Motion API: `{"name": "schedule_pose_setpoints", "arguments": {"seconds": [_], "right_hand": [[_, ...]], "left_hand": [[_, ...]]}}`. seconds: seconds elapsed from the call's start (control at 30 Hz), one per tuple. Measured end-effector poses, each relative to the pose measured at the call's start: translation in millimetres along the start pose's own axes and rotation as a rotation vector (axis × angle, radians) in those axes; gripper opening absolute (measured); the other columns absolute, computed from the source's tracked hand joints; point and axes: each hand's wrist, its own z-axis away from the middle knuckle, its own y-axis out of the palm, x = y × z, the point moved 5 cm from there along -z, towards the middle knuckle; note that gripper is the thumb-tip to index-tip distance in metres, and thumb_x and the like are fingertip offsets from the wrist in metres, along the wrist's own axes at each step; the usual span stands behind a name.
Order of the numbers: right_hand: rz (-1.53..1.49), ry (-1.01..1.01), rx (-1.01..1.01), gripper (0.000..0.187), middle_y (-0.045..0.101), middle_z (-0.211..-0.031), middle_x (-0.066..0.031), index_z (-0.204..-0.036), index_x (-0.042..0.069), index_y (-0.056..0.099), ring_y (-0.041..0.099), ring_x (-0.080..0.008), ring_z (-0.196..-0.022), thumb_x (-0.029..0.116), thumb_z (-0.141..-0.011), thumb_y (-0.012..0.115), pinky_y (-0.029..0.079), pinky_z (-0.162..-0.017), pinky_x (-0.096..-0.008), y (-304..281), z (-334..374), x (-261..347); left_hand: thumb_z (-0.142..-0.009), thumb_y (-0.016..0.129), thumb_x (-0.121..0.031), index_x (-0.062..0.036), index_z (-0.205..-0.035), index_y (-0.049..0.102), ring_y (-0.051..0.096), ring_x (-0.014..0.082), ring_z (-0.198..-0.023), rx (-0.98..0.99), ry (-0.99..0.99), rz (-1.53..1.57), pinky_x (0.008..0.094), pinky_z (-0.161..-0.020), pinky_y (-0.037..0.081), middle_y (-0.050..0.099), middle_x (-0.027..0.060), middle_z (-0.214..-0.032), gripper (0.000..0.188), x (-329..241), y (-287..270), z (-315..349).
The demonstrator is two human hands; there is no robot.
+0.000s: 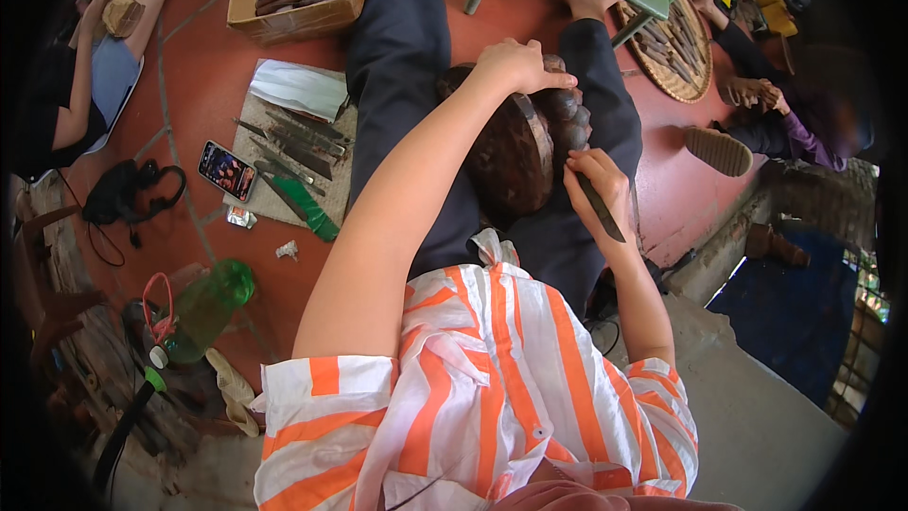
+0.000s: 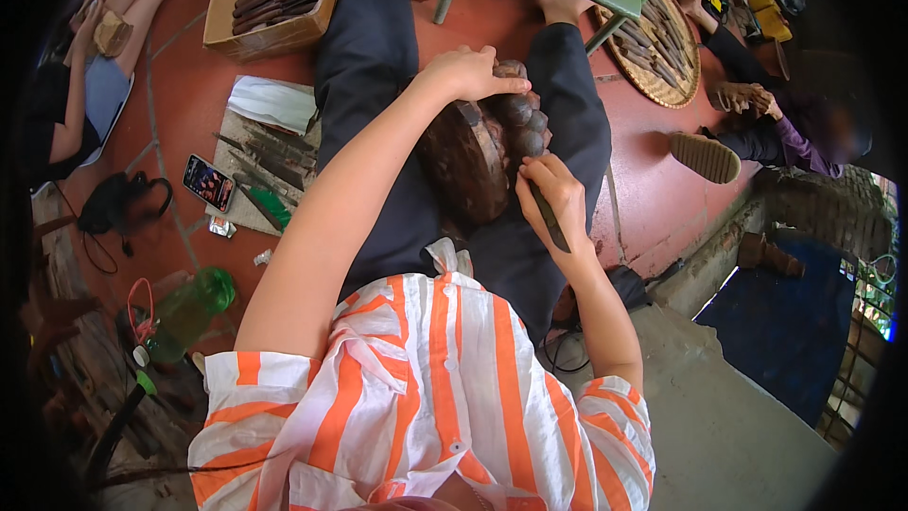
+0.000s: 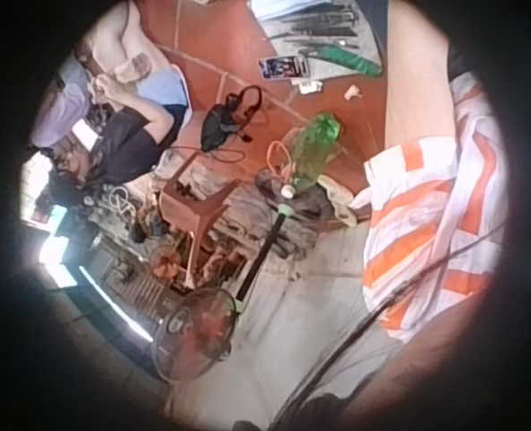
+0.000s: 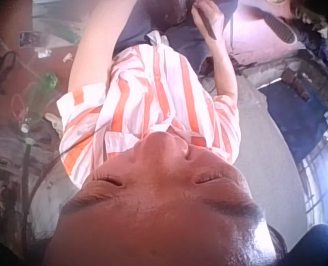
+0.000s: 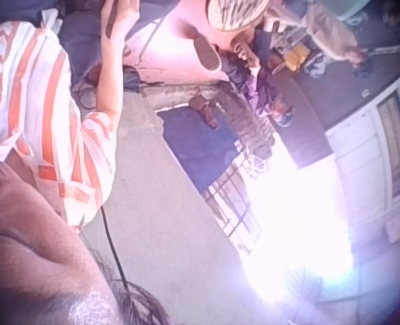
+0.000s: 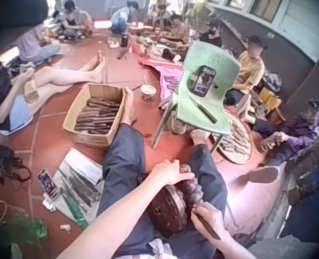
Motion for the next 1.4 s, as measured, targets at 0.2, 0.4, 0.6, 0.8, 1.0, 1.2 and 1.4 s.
{"name": "schedule_pose_setpoints", "arguments": {"seconds": [0.2,0.4,0.6,0.8,1.0,1.2,1.4], "right_hand": [[-0.04,-0.026,-0.054,0.007,0.062,-0.087,-0.0163,-0.082,-0.003,0.062,0.065,-0.0336,-0.076,-0.001,-0.077,0.065,0.052,-0.068,-0.036,7,-18,5],[0.036,-0.022,0.024,0.006,0.062,-0.086,-0.0154,-0.081,-0.002,0.061,0.064,-0.0341,-0.074,-0.001,-0.077,0.065,0.052,-0.065,-0.036,-4,-10,13],[0.004,-0.033,-0.028,0.006,0.062,-0.085,-0.0154,-0.081,-0.001,0.061,0.064,-0.0336,-0.071,0.0,-0.077,0.066,0.051,-0.064,-0.0365,0,-7,8],[-0.007,-0.021,0.03,0.006,0.061,-0.085,-0.0176,-0.081,-0.002,0.06,0.063,-0.0351,-0.073,-0.001,-0.077,0.065,0.051,-0.065,-0.0363,4,-16,14],[0.003,0.018,0.062,0.007,0.062,-0.09,-0.0177,-0.083,-0.002,0.061,0.063,-0.035,-0.076,0.0,-0.078,0.065,0.051,-0.068,-0.0363,-3,-11,6],[-0.041,-0.04,-0.011,0.006,0.063,-0.087,-0.0166,-0.081,-0.003,0.061,0.064,-0.0345,-0.074,0.0,-0.078,0.065,0.051,-0.066,-0.0356,5,-23,5],[0.023,0.043,0.091,0.005,0.062,-0.085,-0.0162,-0.081,-0.003,0.061,0.064,-0.0352,-0.076,-0.001,-0.078,0.064,0.052,-0.067,-0.0358,-4,-22,13]], "left_hand": [[-0.065,0.056,-0.082,-0.0018,-0.127,0.053,0.056,0.0346,-0.115,-0.026,-0.021,0.0,0.0448,-0.094,0.046,0.057,0.0231,-0.122,0.101,1,1,-2],[-0.066,0.051,-0.084,0.0015,-0.129,0.049,0.054,0.038,-0.117,0.019,0.015,0.01,0.0455,-0.096,0.044,0.052,0.0291,-0.126,0.106,1,-1,0],[-0.066,0.051,-0.084,0.0016,-0.128,0.049,0.054,0.0386,-0.117,0.032,0.034,-0.023,0.0453,-0.095,0.044,0.052,0.0295,-0.125,0.106,-1,2,-2],[-0.065,0.055,-0.083,-0.0005,-0.125,0.054,0.056,0.0347,-0.115,-0.039,-0.016,0.0,0.0438,-0.095,0.045,0.058,0.0236,-0.121,0.102,1,1,-3],[-0.067,0.049,-0.085,0.0007,-0.13,0.048,0.054,0.0375,-0.117,0.035,0.026,-0.029,0.0447,-0.096,0.044,0.052,0.0283,-0.126,0.106,1,0,-2],[-0.065,0.055,-0.083,-0.0008,-0.126,0.053,0.056,0.0346,-0.115,-0.01,-0.017,-0.014,0.0443,-0.094,0.046,0.057,0.0237,-0.122,0.103,1,1,-3],[-0.065,0.056,-0.082,-0.0007,-0.127,0.052,0.056,0.0343,-0.116,0.003,-0.013,-0.005,0.0443,-0.094,0.046,0.055,0.0234,-0.125,0.102,1,1,-2]]}}
